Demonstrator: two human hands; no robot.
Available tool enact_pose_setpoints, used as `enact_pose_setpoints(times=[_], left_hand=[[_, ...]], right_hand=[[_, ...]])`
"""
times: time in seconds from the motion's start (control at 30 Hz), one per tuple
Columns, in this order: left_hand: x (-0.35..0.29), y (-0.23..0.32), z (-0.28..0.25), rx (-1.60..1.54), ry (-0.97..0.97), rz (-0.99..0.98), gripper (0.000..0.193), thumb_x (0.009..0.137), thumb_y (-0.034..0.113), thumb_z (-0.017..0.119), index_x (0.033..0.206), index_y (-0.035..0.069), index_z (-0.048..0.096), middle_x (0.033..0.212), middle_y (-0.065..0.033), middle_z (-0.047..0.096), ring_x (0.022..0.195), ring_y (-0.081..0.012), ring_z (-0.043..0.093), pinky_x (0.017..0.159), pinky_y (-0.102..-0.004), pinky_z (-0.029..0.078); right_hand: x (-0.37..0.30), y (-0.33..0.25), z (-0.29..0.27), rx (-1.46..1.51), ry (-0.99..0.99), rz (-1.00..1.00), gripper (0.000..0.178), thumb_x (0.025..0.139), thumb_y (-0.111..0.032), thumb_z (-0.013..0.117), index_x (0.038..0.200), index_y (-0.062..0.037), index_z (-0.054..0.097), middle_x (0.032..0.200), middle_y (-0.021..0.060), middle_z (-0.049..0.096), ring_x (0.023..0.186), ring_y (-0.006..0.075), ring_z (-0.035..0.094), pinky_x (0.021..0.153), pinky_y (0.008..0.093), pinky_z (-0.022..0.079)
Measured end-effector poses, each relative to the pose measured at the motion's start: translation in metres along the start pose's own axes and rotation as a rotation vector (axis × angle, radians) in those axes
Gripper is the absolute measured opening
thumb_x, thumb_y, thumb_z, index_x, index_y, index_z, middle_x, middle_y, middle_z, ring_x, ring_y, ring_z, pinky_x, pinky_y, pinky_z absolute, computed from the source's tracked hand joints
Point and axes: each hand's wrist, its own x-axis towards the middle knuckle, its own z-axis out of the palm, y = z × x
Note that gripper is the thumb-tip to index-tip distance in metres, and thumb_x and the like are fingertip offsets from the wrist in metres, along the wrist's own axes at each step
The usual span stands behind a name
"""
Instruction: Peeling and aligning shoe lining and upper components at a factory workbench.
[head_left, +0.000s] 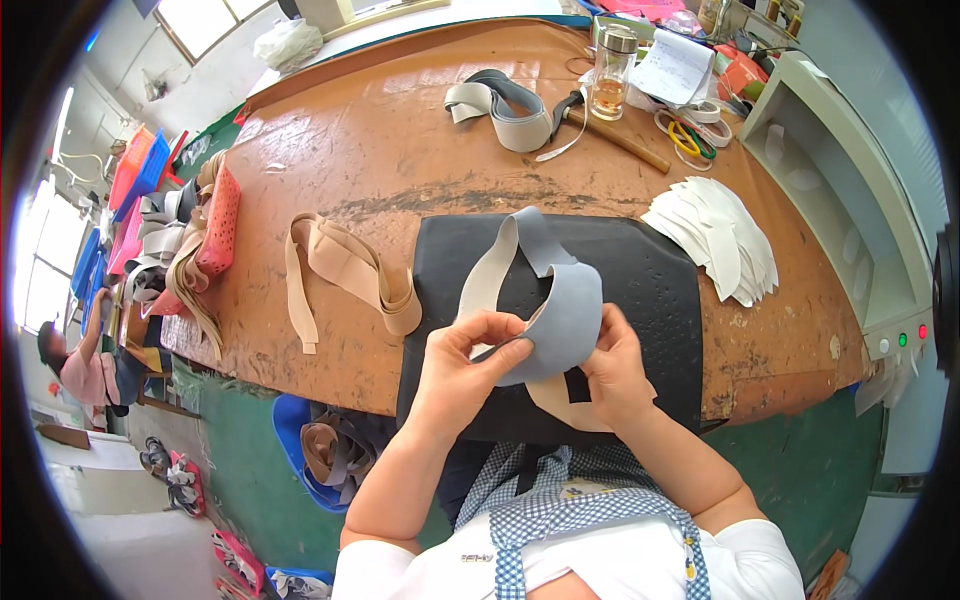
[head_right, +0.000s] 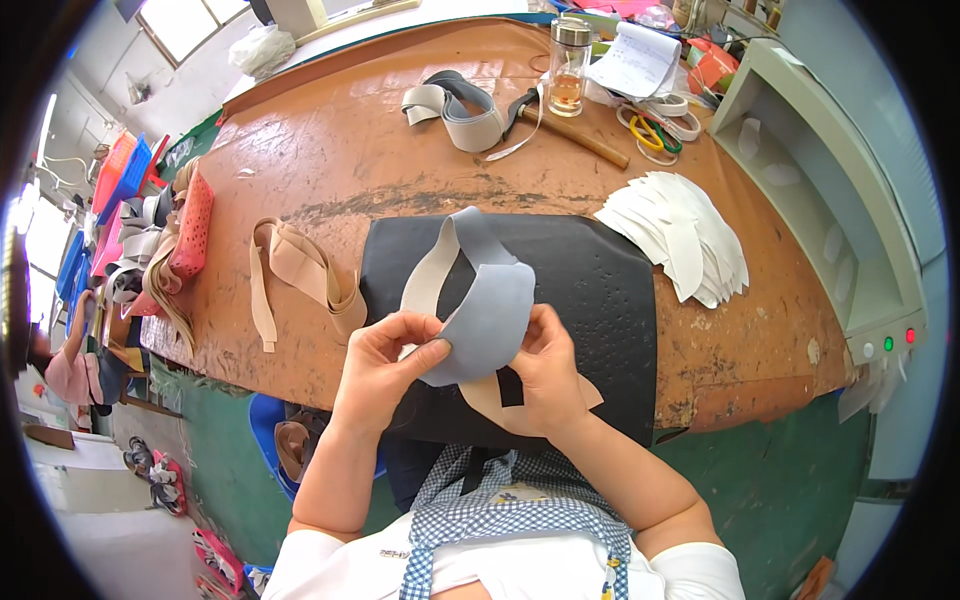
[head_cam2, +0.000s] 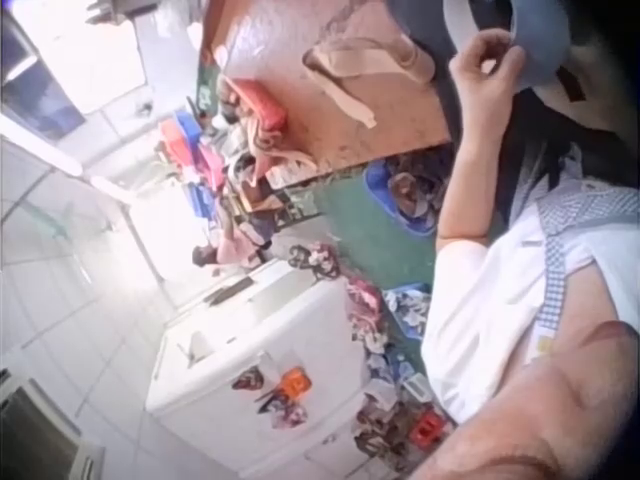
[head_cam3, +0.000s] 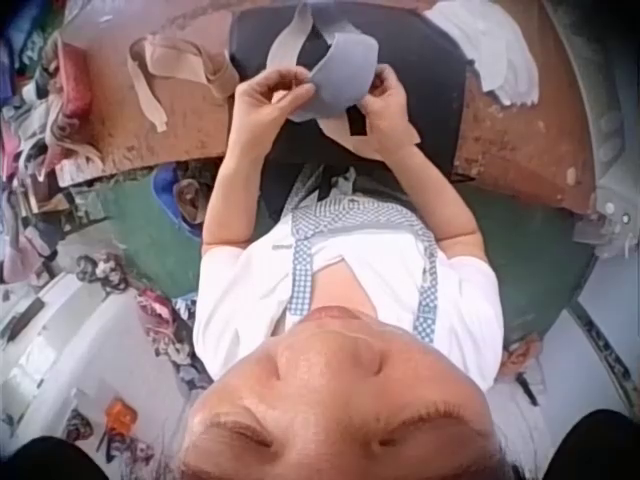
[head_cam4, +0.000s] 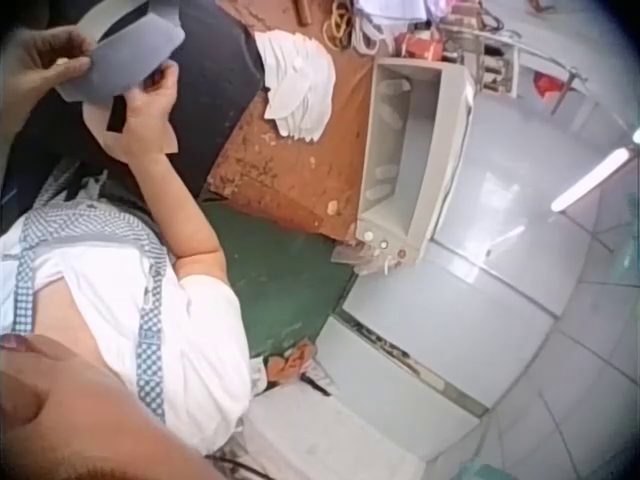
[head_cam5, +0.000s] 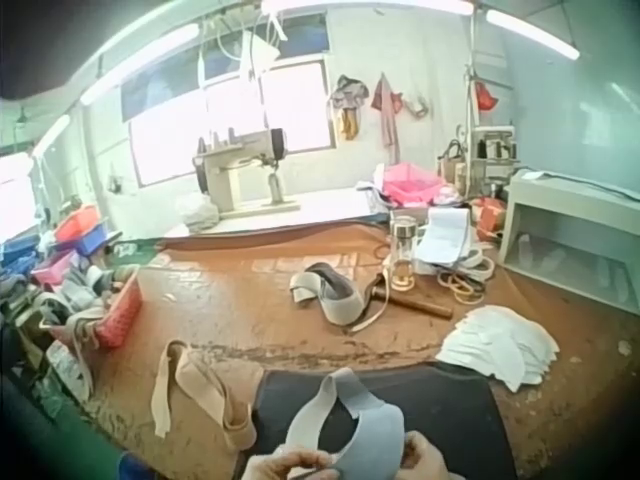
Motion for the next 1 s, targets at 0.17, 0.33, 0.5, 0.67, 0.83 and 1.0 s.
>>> enact_pose_setpoints(times=[0.17, 0.33, 0.5, 0.67, 0.83, 1.0], left_hand=[[-0.004, -0.001, 0.002, 0.035, -0.057, 0.137, 0.012, 0.087, 0.002, 0.072, 0.094, 0.0, 0.063, 0.096, -0.0024, 0.066, 0.098, -0.0128, 0.058, 0.097, -0.0291, 0.042], [-0.01, 0.005, 0.0, 0.18, -0.06, 0.124, 0.011, 0.087, 0.0, 0.07, 0.095, -0.001, 0.063, 0.09, -0.0004, 0.062, 0.09, -0.0093, 0.054, 0.087, -0.0275, 0.045], [-0.012, 0.003, 0.005, 0.15, -0.036, 0.156, 0.012, 0.086, -0.002, 0.07, 0.097, -0.001, 0.064, 0.091, -0.0006, 0.063, 0.09, -0.009, 0.056, 0.085, -0.0249, 0.045], [-0.014, -0.002, 0.005, 0.125, -0.033, 0.152, 0.015, 0.085, -0.004, 0.071, 0.098, -0.001, 0.064, 0.093, -0.0007, 0.063, 0.091, -0.0091, 0.057, 0.085, -0.0249, 0.046], [-0.016, -0.007, 0.003, 0.119, -0.023, 0.141, 0.016, 0.084, 0.0, 0.073, 0.098, -0.001, 0.066, 0.093, -0.0059, 0.064, 0.089, -0.015, 0.061, 0.083, -0.0294, 0.049], [-0.018, -0.003, 0.003, 0.14, -0.083, 0.135, 0.016, 0.084, -0.002, 0.073, 0.098, -0.002, 0.066, 0.092, -0.0042, 0.064, 0.09, -0.0126, 0.059, 0.084, -0.0272, 0.047]], right_hand=[[-0.002, -0.007, 0.008, -0.009, -0.008, -0.215, 0.033, 0.088, 0.003, 0.071, 0.112, -0.0059, 0.05, 0.109, 0.0039, 0.06, 0.103, 0.0136, 0.062, 0.091, 0.0309, 0.054], [-0.002, -0.024, 0.004, 0.07, 0.013, -0.127, 0.026, 0.091, 0.002, 0.065, 0.109, -0.0081, 0.05, 0.108, 0.0046, 0.062, 0.101, 0.0139, 0.064, 0.089, 0.0308, 0.054], [-0.003, -0.015, -0.002, 0.217, -0.016, 0.069, 0.017, 0.095, -0.005, 0.062, 0.107, -0.0103, 0.051, 0.105, 0.0029, 0.063, 0.097, 0.013, 0.065, 0.088, 0.0303, 0.056], [-0.004, -0.004, 0.004, 0.308, 0.102, 0.21, 0.011, 0.096, -0.004, 0.056, 0.104, -0.0095, 0.051, 0.105, 0.0052, 0.065, 0.095, 0.0139, 0.066, 0.084, 0.0304, 0.055], [-0.007, -0.001, 0.013, 0.319, 0.146, 0.28, 0.019, 0.094, -0.003, 0.057, 0.113, -0.0066, 0.058, 0.108, 0.006, 0.066, 0.098, 0.013, 0.066, 0.087, 0.0297, 0.055], [-0.004, 0.005, -0.004, 0.536, -0.091, 0.344, 0.042, 0.088, -0.004, 0.059, 0.129, 0.0016, 0.055, 0.115, 0.0114, 0.064, 0.107, 0.0226, 0.065, 0.095, 0.0372, 0.053]])
